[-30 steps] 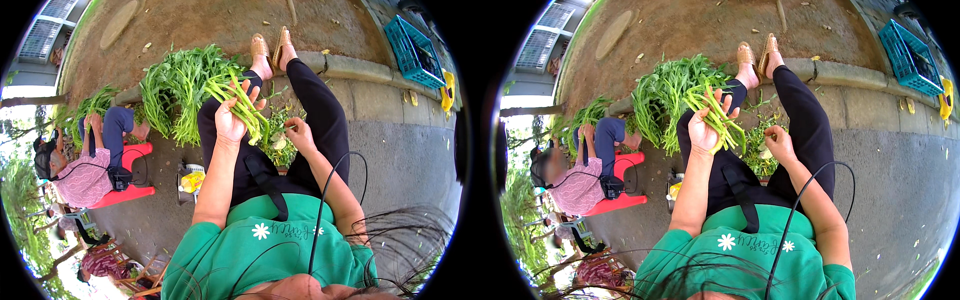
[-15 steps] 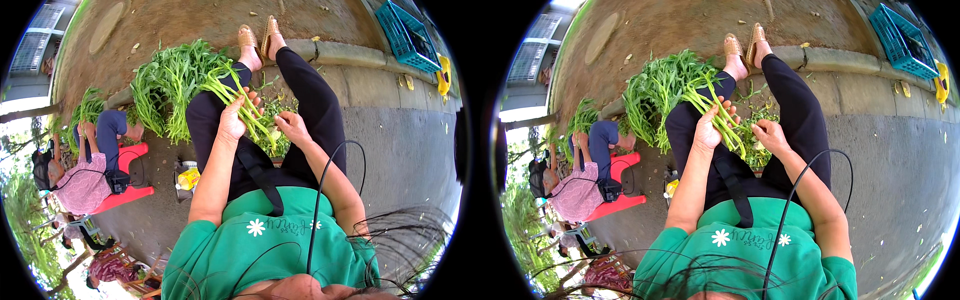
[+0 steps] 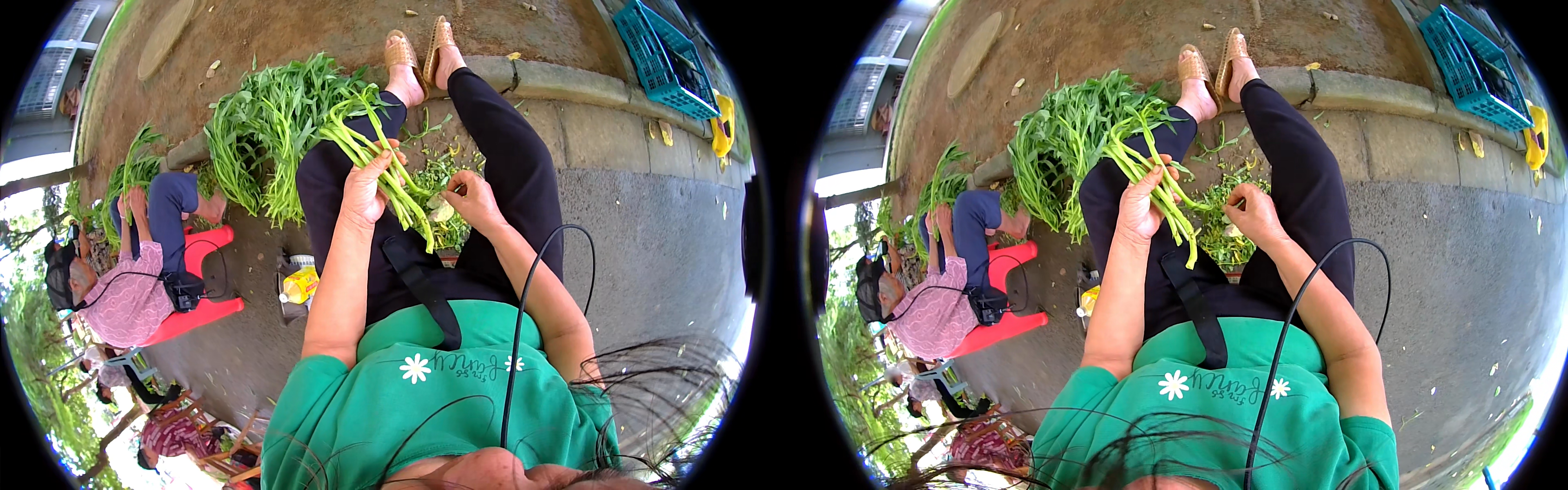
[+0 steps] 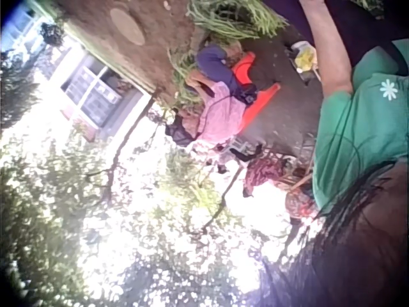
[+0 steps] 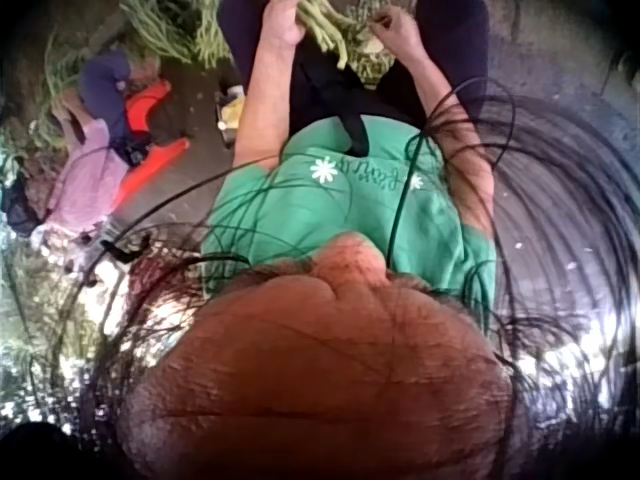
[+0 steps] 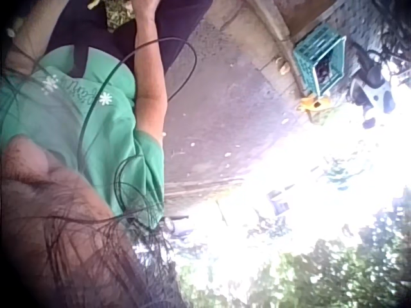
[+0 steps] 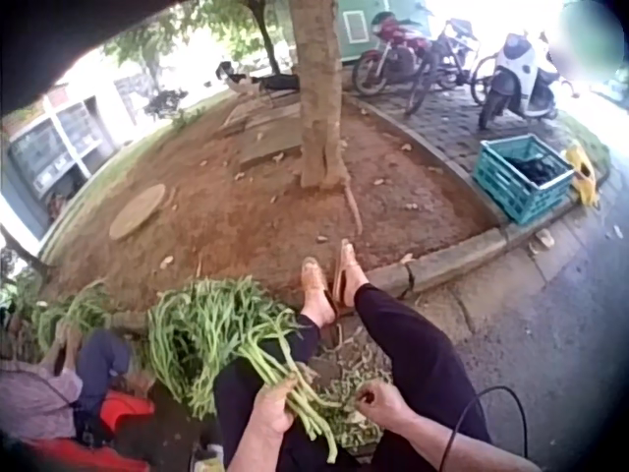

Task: The person holds a bunch of green leafy vegetables and picks the leaves off the stems by hand, placing the leaves in a pile.

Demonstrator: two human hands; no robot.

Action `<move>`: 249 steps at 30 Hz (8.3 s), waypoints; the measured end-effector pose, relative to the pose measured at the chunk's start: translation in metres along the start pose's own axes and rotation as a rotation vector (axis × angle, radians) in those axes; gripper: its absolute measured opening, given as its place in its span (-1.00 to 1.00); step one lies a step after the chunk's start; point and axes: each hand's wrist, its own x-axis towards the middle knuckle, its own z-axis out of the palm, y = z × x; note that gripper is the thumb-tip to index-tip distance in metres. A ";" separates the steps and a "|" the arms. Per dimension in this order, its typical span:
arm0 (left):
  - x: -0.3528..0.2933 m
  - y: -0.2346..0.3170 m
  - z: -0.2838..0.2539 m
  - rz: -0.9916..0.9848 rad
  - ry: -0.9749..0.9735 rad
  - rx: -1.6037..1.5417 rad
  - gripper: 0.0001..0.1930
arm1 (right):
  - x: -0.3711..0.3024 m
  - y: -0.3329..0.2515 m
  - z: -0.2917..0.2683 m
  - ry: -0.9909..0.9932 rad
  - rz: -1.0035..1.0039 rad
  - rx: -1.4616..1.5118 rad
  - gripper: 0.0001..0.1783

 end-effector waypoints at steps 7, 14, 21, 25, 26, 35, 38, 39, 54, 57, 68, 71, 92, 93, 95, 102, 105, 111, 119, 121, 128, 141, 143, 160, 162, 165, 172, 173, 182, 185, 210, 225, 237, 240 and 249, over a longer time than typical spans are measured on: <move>-0.002 0.004 0.002 -0.023 -0.018 -0.043 -0.73 | 0.000 0.005 0.002 0.014 0.036 -0.003 -0.77; -0.001 0.001 -0.002 -0.026 -0.056 -0.098 -0.70 | 0.003 -0.002 -0.002 -0.057 0.115 -0.070 -0.82; 0.002 -0.004 -0.004 -0.018 -0.069 -0.122 -0.74 | -0.002 0.004 -0.004 0.063 -0.046 0.087 -0.87; 0.005 -0.011 0.002 -0.010 -0.028 -0.010 -0.80 | -0.003 0.008 -0.007 0.039 0.012 0.322 -0.80; 0.006 -0.014 0.003 -0.015 -0.034 0.009 -0.80 | -0.004 0.005 -0.007 0.019 0.018 0.370 -0.81; 0.010 -0.031 0.007 -0.002 -0.115 0.236 -0.77 | -0.008 -0.015 -0.009 -0.099 0.044 0.344 -0.86; 0.008 -0.034 0.012 0.018 -0.126 0.274 -0.79 | -0.008 -0.015 -0.008 -0.118 0.042 0.296 -0.86; 0.008 -0.035 0.012 0.025 -0.124 0.278 -0.79 | -0.008 -0.014 -0.008 -0.121 0.034 0.279 -0.86; 0.010 -0.037 0.010 0.033 -0.198 0.308 -0.78 | -0.007 -0.013 -0.010 -0.133 0.062 0.309 -0.87; 0.010 -0.037 0.010 0.028 -0.201 0.306 -0.78 | -0.007 -0.015 -0.010 -0.130 0.086 0.326 -0.87; 0.006 -0.028 0.016 0.049 -0.176 0.260 -0.81 | -0.009 -0.015 -0.010 -0.102 0.067 0.288 -0.86; 0.006 -0.028 0.014 0.063 -0.153 0.246 -0.79 | -0.009 -0.015 -0.010 -0.088 0.070 0.281 -0.86; 0.006 -0.023 0.008 0.037 -0.185 0.071 -0.80 | -0.009 -0.013 -0.011 -0.171 0.093 0.296 -0.85; 0.006 -0.023 0.007 0.037 -0.194 0.077 -0.80 | -0.009 -0.014 -0.011 -0.174 0.106 0.329 -0.85; 0.007 -0.025 0.005 0.038 -0.211 0.089 -0.80 | -0.009 -0.015 -0.012 -0.172 0.104 0.359 -0.85; 0.008 -0.026 0.003 0.067 -0.194 0.027 -0.81 | -0.011 -0.017 -0.014 -0.178 0.102 0.451 -0.82; 0.008 -0.024 0.003 0.059 -0.181 0.025 -0.81 | -0.011 -0.016 -0.014 -0.183 0.103 0.441 -0.82; 0.008 -0.028 0.009 0.055 -0.193 0.133 -0.79 | -0.011 -0.017 -0.013 -0.170 0.087 0.466 -0.81; 0.006 -0.031 0.012 0.050 -0.197 0.125 -0.80 | -0.010 -0.015 -0.010 -0.157 0.112 0.504 -0.79; 0.006 -0.033 0.012 0.051 -0.197 0.136 -0.80 | -0.009 -0.014 -0.009 -0.151 0.119 0.526 -0.78; 0.006 -0.035 0.015 0.051 -0.206 0.142 -0.80 | -0.009 -0.013 -0.008 -0.158 0.130 0.535 -0.76; 0.007 -0.034 0.013 0.048 -0.251 0.192 -0.80 | -0.010 -0.015 -0.007 -0.155 0.150 0.542 -0.80; 0.007 -0.034 0.014 0.053 -0.246 0.190 -0.81 | -0.009 -0.014 -0.006 -0.155 0.155 0.508 -0.83; 0.005 -0.025 0.004 0.060 -0.272 -0.013 -0.78 | -0.010 -0.015 -0.009 -0.159 0.150 0.550 -0.81; 0.005 -0.026 0.003 0.052 -0.266 -0.041 -0.79 | -0.010 -0.014 -0.010 -0.168 0.142 0.564 -0.80; 0.005 -0.027 0.002 0.044 -0.270 -0.053 -0.80 | -0.011 -0.016 -0.009 -0.172 0.160 0.564 -0.80; 0.007 -0.030 -0.002 0.057 -0.313 -0.159 -0.80 | -0.012 -0.015 -0.011 -0.175 0.154 0.567 -0.77; 0.007 -0.028 -0.001 0.057 -0.329 -0.175 -0.80 | -0.012 -0.014 -0.011 -0.166 0.161 0.579 -0.77; 0.006 -0.010 -0.002 0.124 -0.431 -0.516 -0.79 | -0.006 -0.007 -0.006 -0.102 0.169 0.537 -0.88; 0.007 -0.006 -0.003 0.144 -0.425 -0.587 -0.79 | -0.004 -0.003 -0.002 -0.067 0.151 0.406 -0.91; 0.020 -0.003 0.009 0.087 -0.346 0.106 -0.77 | -0.014 -0.015 -0.014 -0.254 0.164 0.514 -0.78; 0.020 -0.007 0.018 0.013 -0.354 0.284 -0.78 | -0.014 -0.014 -0.016 -0.346 0.160 0.547 -0.71; 0.016 -0.011 0.018 0.004 -0.317 0.288 -0.80 | -0.015 -0.015 -0.013 -0.345 0.191 0.550 -0.78; 0.017 -0.013 0.016 0.001 -0.324 0.275 -0.79 | -0.015 -0.014 -0.013 -0.351 0.192 0.546 -0.80; 0.016 -0.013 0.016 -0.008 -0.336 0.255 -0.78 | -0.016 -0.015 -0.010 -0.304 0.188 0.531 -0.83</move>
